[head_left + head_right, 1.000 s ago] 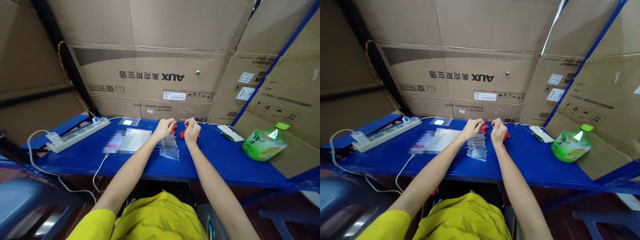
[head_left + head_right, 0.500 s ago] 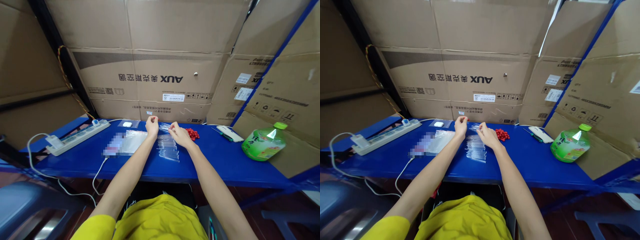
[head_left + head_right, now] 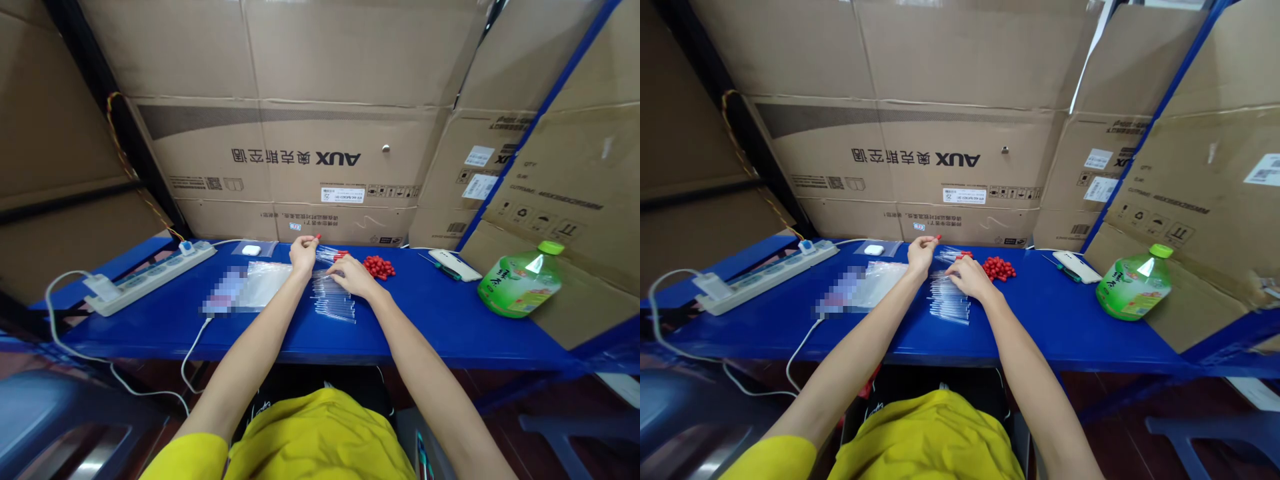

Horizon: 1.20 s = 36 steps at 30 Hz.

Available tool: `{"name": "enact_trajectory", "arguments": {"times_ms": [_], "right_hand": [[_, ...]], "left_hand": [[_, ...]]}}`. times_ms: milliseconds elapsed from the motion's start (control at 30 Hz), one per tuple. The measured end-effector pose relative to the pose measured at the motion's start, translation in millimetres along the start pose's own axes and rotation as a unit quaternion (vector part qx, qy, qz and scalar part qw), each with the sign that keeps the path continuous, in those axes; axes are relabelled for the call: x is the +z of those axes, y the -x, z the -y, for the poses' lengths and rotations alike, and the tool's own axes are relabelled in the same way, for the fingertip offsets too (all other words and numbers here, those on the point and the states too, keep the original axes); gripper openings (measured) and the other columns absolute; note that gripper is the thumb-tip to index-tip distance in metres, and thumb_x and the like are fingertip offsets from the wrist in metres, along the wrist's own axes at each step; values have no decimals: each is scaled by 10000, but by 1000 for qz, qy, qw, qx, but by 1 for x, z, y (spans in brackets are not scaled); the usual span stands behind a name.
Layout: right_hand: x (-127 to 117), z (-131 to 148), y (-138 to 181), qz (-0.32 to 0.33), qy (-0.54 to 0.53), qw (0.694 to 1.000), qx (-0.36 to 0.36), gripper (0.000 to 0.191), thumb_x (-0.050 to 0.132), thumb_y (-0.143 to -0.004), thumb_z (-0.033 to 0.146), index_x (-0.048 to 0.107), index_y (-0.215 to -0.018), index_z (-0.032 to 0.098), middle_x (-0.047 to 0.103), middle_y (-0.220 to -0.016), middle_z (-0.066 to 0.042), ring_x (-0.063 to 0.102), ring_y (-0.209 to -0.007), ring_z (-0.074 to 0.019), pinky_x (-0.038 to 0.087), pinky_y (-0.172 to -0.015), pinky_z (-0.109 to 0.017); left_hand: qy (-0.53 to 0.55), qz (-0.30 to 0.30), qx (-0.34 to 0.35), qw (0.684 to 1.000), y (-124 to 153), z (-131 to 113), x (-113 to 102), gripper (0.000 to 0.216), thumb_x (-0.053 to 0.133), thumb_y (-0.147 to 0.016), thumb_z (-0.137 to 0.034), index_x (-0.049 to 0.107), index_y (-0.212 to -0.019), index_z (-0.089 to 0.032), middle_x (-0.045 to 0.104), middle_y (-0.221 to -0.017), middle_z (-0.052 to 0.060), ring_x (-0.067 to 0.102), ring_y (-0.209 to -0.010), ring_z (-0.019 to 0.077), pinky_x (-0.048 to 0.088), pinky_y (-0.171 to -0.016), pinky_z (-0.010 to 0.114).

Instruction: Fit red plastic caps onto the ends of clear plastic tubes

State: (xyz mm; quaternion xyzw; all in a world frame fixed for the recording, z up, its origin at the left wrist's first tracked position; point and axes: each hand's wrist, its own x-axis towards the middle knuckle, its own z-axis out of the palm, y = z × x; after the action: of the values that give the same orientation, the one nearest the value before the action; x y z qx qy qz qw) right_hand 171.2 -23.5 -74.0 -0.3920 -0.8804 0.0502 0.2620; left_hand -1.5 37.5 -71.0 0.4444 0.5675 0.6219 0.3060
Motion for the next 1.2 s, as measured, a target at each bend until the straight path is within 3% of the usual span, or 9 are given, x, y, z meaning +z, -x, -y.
{"name": "enact_trajectory", "arguments": {"times_ms": [133, 233, 333, 500, 633, 733, 900, 1067, 1200], "right_hand": [[-3, 0, 0, -29, -4, 999, 13, 163, 623, -917, 222, 770, -974, 263, 748, -956, -50, 605, -999, -235, 468, -913, -379], [-10, -6, 0, -124, -27, 989, 79, 186, 607, -912, 243, 705, -1070, 245, 730, -942, -46, 610, -902, -223, 482, -845, -357], [-19, -12, 0, -211, -58, 968, 121, 331, 628, -899, 317, 621, -1218, 231, 715, -1014, -56, 610, -841, -209, 491, -820, -346], [-33, -14, 3, -178, -95, 973, 115, 202, 581, -910, 347, 676, -1041, 226, 741, -989, -49, 640, -851, -201, 487, -826, -330], [-47, -20, 10, -214, -76, 960, 163, 181, 608, -861, 322, 689, -989, 223, 746, -920, -30, 656, -820, -186, 492, -794, -304], [-60, -35, 22, -263, 5, 920, 292, 176, 664, -820, 341, 709, -959, 242, 758, -910, -31, 662, -834, -204, 487, -783, -314], [-73, -60, 43, -216, 19, 876, 432, 159, 763, -736, 369, 754, -840, 250, 770, -871, -48, 693, -828, -222, 488, -737, -311], [-71, -72, 49, -185, 13, 872, 453, 170, 805, -670, 346, 777, -815, 261, 776, -852, -42, 702, -793, -224, 493, -717, -320], [-67, -80, 52, -176, -13, 884, 433, 179, 813, -633, 351, 770, -770, 244, 761, -766, -36, 687, -694, -195, 501, -677, -296]], "left_hand": [[-34, 36, 14, 999, 3, -3, -1, 138, 733, -790, -298, 735, -888, -200, 764, -860, 29, 684, -794, 164, 490, -791, 270], [-71, 109, 67, 989, 8, -6, -1, 189, 684, -842, -367, 738, -796, -193, 758, -798, 34, 668, -752, 168, 473, -746, 269], [-91, 194, 136, 967, 15, -11, 1, 281, 660, -865, -439, 750, -795, -182, 734, -723, 24, 636, -688, 166, 453, -692, 268], [-64, 285, 191, 937, 27, -18, 5, 286, 631, -900, -429, 757, -849, -178, 747, -776, 22, 644, -718, 168, 478, -707, 261], [-113, 262, 234, 930, 29, -15, 6, 276, 552, -967, -395, 744, -990, -199, 764, -953, 54, 677, -890, 209, 515, -850, 313], [-230, 218, 284, 905, 26, -6, 4, 234, 530, -981, -323, 718, -1062, -211, 725, -1132, 85, 632, -1089, 247, 474, -1003, 373], [-335, 242, 277, 867, 21, 10, 2, 277, 487, -974, -198, 652, -1196, -219, 690, -1244, 100, 589, -1184, 268, 465, -1021, 407], [-352, 273, 272, 853, 24, 10, 4, 306, 490, -963, -165, 640, -1220, -234, 687, -1249, 97, 597, -1187, 268, 479, -994, 403], [-383, 264, 276, 841, 27, 6, 4, 264, 505, -955, -167, 678, -1145, -225, 664, -1250, 105, 585, -1197, 266, 474, -997, 393]]}}
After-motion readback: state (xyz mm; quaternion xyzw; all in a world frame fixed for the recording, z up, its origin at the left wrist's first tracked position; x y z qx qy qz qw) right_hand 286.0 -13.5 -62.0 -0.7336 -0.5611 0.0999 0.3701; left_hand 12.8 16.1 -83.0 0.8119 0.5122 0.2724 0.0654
